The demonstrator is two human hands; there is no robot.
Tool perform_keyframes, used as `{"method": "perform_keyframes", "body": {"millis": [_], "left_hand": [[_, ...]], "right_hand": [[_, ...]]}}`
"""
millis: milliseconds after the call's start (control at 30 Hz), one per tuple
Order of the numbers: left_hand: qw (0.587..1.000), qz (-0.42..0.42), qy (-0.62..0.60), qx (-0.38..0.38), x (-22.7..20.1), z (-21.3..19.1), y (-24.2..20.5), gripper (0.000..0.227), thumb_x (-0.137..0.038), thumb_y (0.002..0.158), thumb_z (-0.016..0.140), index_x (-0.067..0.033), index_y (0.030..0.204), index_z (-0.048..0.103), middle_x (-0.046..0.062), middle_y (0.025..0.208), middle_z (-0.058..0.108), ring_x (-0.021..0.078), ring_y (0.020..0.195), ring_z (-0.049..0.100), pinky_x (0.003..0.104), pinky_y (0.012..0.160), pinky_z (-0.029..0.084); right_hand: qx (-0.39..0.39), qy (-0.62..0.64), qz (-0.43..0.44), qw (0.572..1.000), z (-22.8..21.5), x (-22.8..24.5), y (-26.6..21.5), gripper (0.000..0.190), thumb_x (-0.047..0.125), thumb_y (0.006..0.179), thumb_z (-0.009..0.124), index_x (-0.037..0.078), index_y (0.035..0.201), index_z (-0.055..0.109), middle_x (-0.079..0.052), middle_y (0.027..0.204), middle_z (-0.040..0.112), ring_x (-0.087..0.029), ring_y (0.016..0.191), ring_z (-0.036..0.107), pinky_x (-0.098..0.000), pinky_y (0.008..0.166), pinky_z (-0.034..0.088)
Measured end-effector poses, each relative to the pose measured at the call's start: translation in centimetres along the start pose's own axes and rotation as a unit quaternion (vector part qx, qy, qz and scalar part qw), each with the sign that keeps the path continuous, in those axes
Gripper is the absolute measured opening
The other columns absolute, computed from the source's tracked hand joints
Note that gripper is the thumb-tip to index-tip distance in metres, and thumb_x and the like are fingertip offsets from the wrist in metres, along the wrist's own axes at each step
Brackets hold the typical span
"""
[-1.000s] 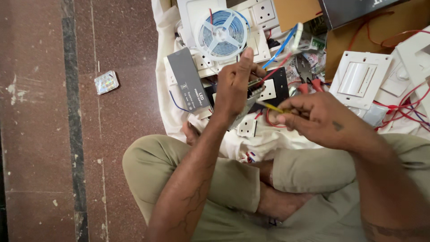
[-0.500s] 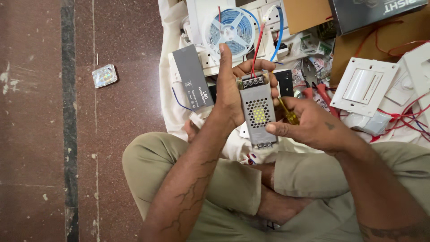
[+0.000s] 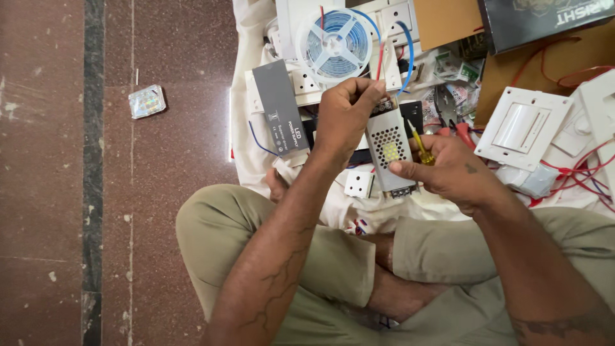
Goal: The person uses a screwdriver to connect wires to a power supply and a switch, and then handles a reel of LED strip light while seated on the floor.
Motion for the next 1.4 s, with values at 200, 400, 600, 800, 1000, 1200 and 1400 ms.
{"method": "perform_keyframes", "body": {"millis": [200, 400, 600, 800, 1000, 1200, 1400], "left_hand": [[0.996, -0.062, -0.046, -0.055, 0.7, -1.0, -0.7, 0.026, -0.020, 0.094, 0.075, 0.0060, 0.094, 0.074, 0.005, 0.081, 0.072, 0.0080, 0.068, 0.060, 0.024, 0.062, 0.051], [0.990, -0.083, -0.112, -0.006, 0.7, 0.1, -0.6, 0.024, -0.021, 0.093, 0.075, 0.0032, 0.096, 0.074, 0.007, 0.085, 0.076, 0.0099, 0.072, 0.066, 0.025, 0.067, 0.055], [0.994, -0.052, -0.072, -0.059, -0.1, -1.5, -0.2, 0.024, -0.023, 0.095, 0.072, 0.0006, 0.094, 0.072, 0.003, 0.084, 0.074, 0.0084, 0.072, 0.067, 0.023, 0.066, 0.057], [0.995, -0.007, -0.043, -0.087, -0.7, -1.7, 0.0, 0.023, -0.021, 0.094, 0.074, 0.0020, 0.094, 0.072, 0.006, 0.082, 0.073, 0.0086, 0.068, 0.064, 0.024, 0.063, 0.056], [0.996, -0.031, -0.073, -0.051, -1.1, -1.3, 0.0, 0.022, -0.018, 0.102, 0.068, 0.0040, 0.102, 0.069, 0.008, 0.085, 0.072, 0.0096, 0.071, 0.065, 0.025, 0.064, 0.056], [0.990, -0.031, -0.121, 0.064, -2.0, -0.4, 0.5, 0.027, -0.003, 0.098, 0.063, 0.0022, 0.124, 0.066, 0.007, 0.105, 0.072, 0.0106, 0.088, 0.068, 0.027, 0.082, 0.061], [0.991, -0.041, -0.036, 0.126, -1.6, -0.5, 0.9, 0.032, 0.005, 0.090, 0.066, 0.0041, 0.122, 0.067, 0.006, 0.104, 0.073, 0.0109, 0.090, 0.070, 0.026, 0.080, 0.060]], "right_hand": [[0.008, -0.004, 0.057, 0.998, -0.2, -1.5, 0.2, 0.031, 0.028, 0.079, 0.084, 0.005, 0.098, 0.076, 0.004, 0.063, 0.057, -0.005, 0.050, 0.042, -0.0248, 0.044, 0.032], [0.011, -0.015, 0.092, 0.996, -0.8, -2.1, 0.1, 0.031, 0.028, 0.077, 0.082, 0.006, 0.099, 0.077, 0.003, 0.059, 0.050, -0.007, 0.047, 0.033, -0.0273, 0.042, 0.025], [0.071, -0.065, -0.056, 0.994, -0.4, -0.4, 0.3, 0.040, 0.028, 0.084, 0.084, 0.005, 0.116, 0.076, 0.010, 0.083, 0.074, 0.001, 0.071, 0.061, -0.0198, 0.061, 0.050], [0.015, -0.159, 0.076, 0.984, -1.4, -1.1, 0.1, 0.038, 0.031, 0.081, 0.084, 0.007, 0.110, 0.079, 0.000, 0.065, 0.059, -0.011, 0.054, 0.043, -0.0304, 0.048, 0.036], [0.045, -0.127, -0.013, 0.991, -0.6, -0.1, 0.3, 0.035, 0.029, 0.082, 0.081, 0.004, 0.107, 0.078, 0.007, 0.069, 0.065, -0.003, 0.056, 0.049, -0.0234, 0.048, 0.041], [0.047, -0.093, 0.045, 0.994, -1.1, -0.7, -0.1, 0.036, 0.030, 0.084, 0.076, 0.006, 0.111, 0.077, 0.004, 0.060, 0.057, -0.006, 0.044, 0.041, -0.0261, 0.038, 0.033], [0.056, -0.093, 0.059, 0.992, -1.7, -1.4, -0.3, 0.041, 0.030, 0.083, 0.076, 0.006, 0.117, 0.077, 0.002, 0.060, 0.055, -0.007, 0.045, 0.043, -0.0255, 0.040, 0.036]]}}
Point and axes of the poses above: each hand's wrist, its own y-axis towards the middle knuckle, its own z-axis out of the palm, x = y × z, the point moved 9 cm from there along y, towards the middle knuckle
